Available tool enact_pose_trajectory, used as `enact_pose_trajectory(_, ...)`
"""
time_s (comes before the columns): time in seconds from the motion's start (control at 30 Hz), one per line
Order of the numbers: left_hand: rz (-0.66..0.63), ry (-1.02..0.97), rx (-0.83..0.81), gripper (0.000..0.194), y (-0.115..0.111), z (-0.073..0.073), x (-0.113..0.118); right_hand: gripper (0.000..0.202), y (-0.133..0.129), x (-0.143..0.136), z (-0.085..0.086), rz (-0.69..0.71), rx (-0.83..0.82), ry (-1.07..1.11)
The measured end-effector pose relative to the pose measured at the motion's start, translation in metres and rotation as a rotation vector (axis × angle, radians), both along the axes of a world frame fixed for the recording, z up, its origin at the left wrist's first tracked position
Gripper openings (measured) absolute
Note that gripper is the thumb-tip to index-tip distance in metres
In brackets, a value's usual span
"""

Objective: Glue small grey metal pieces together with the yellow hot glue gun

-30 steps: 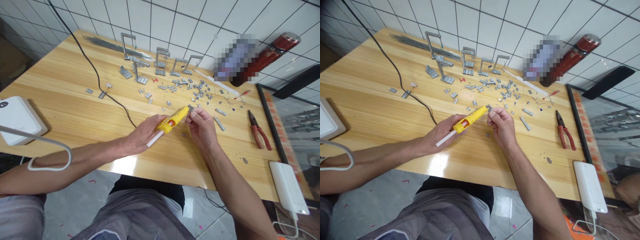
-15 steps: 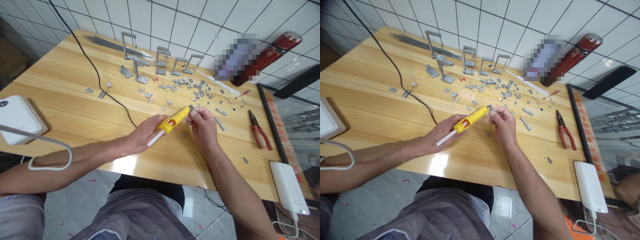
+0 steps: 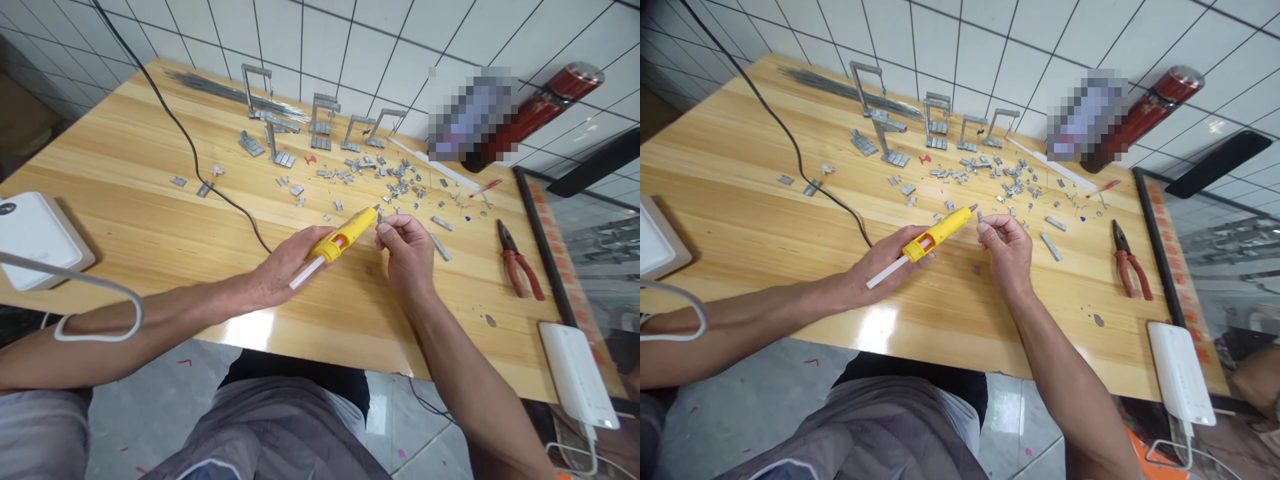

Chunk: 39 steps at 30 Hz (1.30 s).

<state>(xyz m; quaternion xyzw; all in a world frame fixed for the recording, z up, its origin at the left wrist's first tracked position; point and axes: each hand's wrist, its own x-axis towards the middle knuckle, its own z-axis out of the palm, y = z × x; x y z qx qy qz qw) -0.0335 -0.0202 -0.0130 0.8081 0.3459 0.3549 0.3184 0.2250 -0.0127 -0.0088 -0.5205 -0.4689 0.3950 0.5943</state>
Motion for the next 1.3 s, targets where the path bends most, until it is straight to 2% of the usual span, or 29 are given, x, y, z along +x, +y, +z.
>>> enact_pose_trajectory(0.27, -0.024, -0.015, 0.03, 0.046, 0.001, -0.004, -0.002, 0.012, -0.002, 0.008, -0.007, -0.106, 0.201, -0.379)
enact_pose_trajectory(0.4, -0.039, 0.003, -0.003, 0.046, 0.001, -0.005, -0.003, 0.016, -0.001, 0.012, -0.006, -0.15, 0.234, -0.479)
enact_pose_trajectory(0.67, -0.072, 0.056, -0.037, 0.047, 0.001, -0.002, -0.004, 0.019, -0.001, 0.012, -0.005, -0.17, 0.209, -0.572)
enact_pose_trajectory(0.97, -0.093, 0.108, -0.037, 0.053, 0.002, -0.001, -0.005, 0.019, 0.0, 0.012, -0.007, -0.176, 0.236, -0.555)
enact_pose_trajectory(1.3, -0.075, 0.071, -0.045, 0.05, 0.001, 0.0, -0.003, 0.016, -0.003, 0.01, -0.004, -0.145, 0.229, -0.571)
